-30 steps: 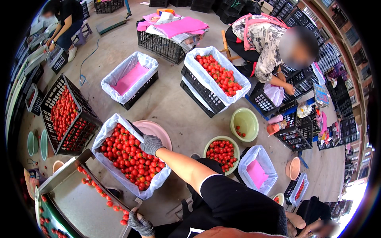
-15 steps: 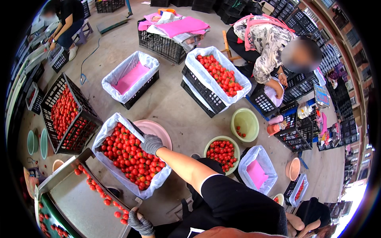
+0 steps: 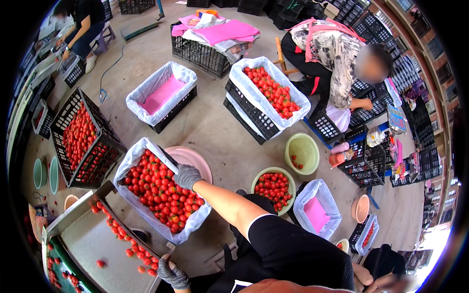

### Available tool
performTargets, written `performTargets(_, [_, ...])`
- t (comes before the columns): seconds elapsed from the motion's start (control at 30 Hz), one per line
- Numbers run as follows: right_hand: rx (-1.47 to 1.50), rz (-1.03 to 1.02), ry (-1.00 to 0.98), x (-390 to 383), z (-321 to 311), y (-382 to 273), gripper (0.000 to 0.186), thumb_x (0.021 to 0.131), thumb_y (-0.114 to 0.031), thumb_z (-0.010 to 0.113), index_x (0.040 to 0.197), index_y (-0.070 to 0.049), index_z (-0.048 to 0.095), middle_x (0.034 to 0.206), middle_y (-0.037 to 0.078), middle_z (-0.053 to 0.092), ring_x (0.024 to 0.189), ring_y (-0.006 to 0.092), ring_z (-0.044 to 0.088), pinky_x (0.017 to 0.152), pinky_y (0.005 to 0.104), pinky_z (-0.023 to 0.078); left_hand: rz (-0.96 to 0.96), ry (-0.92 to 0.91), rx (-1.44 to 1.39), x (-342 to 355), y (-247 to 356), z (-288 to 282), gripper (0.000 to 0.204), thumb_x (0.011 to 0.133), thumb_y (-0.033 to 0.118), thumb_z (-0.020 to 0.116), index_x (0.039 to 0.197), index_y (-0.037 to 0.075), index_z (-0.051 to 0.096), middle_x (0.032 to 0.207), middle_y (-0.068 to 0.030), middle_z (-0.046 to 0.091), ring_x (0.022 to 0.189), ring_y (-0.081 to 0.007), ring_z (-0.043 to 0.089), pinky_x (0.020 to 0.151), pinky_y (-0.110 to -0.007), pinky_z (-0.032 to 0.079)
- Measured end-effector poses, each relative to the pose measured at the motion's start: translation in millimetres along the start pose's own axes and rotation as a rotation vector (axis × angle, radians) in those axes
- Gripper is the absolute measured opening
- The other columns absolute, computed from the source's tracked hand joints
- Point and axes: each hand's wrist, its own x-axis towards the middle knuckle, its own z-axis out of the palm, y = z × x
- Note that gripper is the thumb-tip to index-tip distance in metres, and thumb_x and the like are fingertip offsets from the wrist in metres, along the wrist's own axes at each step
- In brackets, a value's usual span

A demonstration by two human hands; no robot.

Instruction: The person sorts and packs red tomatoes from a conveyor belt into plastic crates by hand, moving the crates and arranging the fruit to fill them.

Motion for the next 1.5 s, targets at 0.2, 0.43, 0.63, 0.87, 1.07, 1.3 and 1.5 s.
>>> performTargets(0.2, [0.013, 0.002, 0.002, 1, 1, 0, 0.033, 0.073, -0.025, 0.055, 0.099, -0.005, 0.061, 0.093, 0.02, 0.063, 0.089, 0.0336, 0.061, 0.081, 0.0435, 0.047, 0.036, 0.028, 0.006, -1, -4, 2, 0.025, 0.085, 0.019, 0.045, 0.086, -0.002, 0.059, 0.077, -0.0116, 0.061, 0.063, -0.0216, 0.055, 0.06, -0.032, 0.044])
performTargets(0.43, [0.002, 0.002, 0.014, 1, 1, 6, 0.033, 0.073, -0.025, 0.055, 0.098, -0.005, 0.061, 0.092, 0.02, 0.063, 0.088, 0.0335, 0.061, 0.081, 0.0434, 0.047, 0.034, -0.033, 0.009, 0, 0, 0, 0.027, 0.086, 0.02, 0.045, 0.087, -0.003, 0.058, 0.077, -0.0122, 0.061, 0.064, -0.0226, 0.056, 0.061, -0.032, 0.044])
performTargets(0.63, [-0.007, -0.006, 0.003, 4, 5, 4, 0.033, 0.074, -0.025, 0.056, 0.099, -0.004, 0.061, 0.092, 0.02, 0.063, 0.088, 0.0334, 0.061, 0.08, 0.0432, 0.047, 0.05, -0.007, 0.011, 1, 1, 0, 0.027, 0.086, 0.02, 0.044, 0.088, -0.003, 0.058, 0.077, -0.0128, 0.061, 0.064, -0.0227, 0.056, 0.061, -0.032, 0.044])
performTargets(0.87, [-0.005, 0.002, -0.012, 3, 3, 2, 0.033, 0.073, -0.026, 0.056, 0.099, -0.005, 0.061, 0.092, 0.02, 0.063, 0.088, 0.0336, 0.061, 0.081, 0.0431, 0.047, -0.012, -0.026, 0.038, -3, -6, -1, 0.025, 0.085, 0.017, 0.044, 0.088, -0.003, 0.058, 0.078, -0.0133, 0.061, 0.066, -0.0241, 0.056, 0.062, -0.033, 0.045])
performTargets(1.07, [-0.014, -0.014, 0.004, 5, 7, 5, 0.033, 0.073, -0.025, 0.056, 0.099, -0.005, 0.061, 0.091, 0.02, 0.064, 0.087, 0.0341, 0.061, 0.08, 0.0432, 0.048, 0.064, -0.014, 0.024, 2, 2, 0, 0.025, 0.086, 0.018, 0.045, 0.088, -0.003, 0.058, 0.078, -0.0138, 0.061, 0.067, -0.0257, 0.057, 0.065, -0.034, 0.046])
performTargets(1.3, [-0.013, -0.028, 0.005, 4, 4, 3, 0.033, 0.074, -0.024, 0.056, 0.1, -0.006, 0.061, 0.089, 0.021, 0.064, 0.086, 0.0345, 0.061, 0.079, 0.0438, 0.048, 0.036, -0.036, 0.051, 2, 2, -3, 0.027, 0.087, 0.021, 0.045, 0.088, -0.002, 0.058, 0.079, -0.0149, 0.061, 0.07, -0.0276, 0.059, 0.067, -0.035, 0.046])
performTargets(1.5, [-0.023, -0.018, 0.006, 2, 2, 1, 0.032, 0.075, -0.028, 0.056, 0.101, -0.009, 0.061, 0.088, 0.02, 0.063, 0.086, 0.035, 0.061, 0.079, 0.0444, 0.047, 0.044, -0.023, 0.039, 1, 0, -2, 0.025, 0.086, 0.019, 0.045, 0.087, -0.002, 0.057, 0.079, -0.0153, 0.061, 0.071, -0.0286, 0.059, 0.068, -0.036, 0.047])
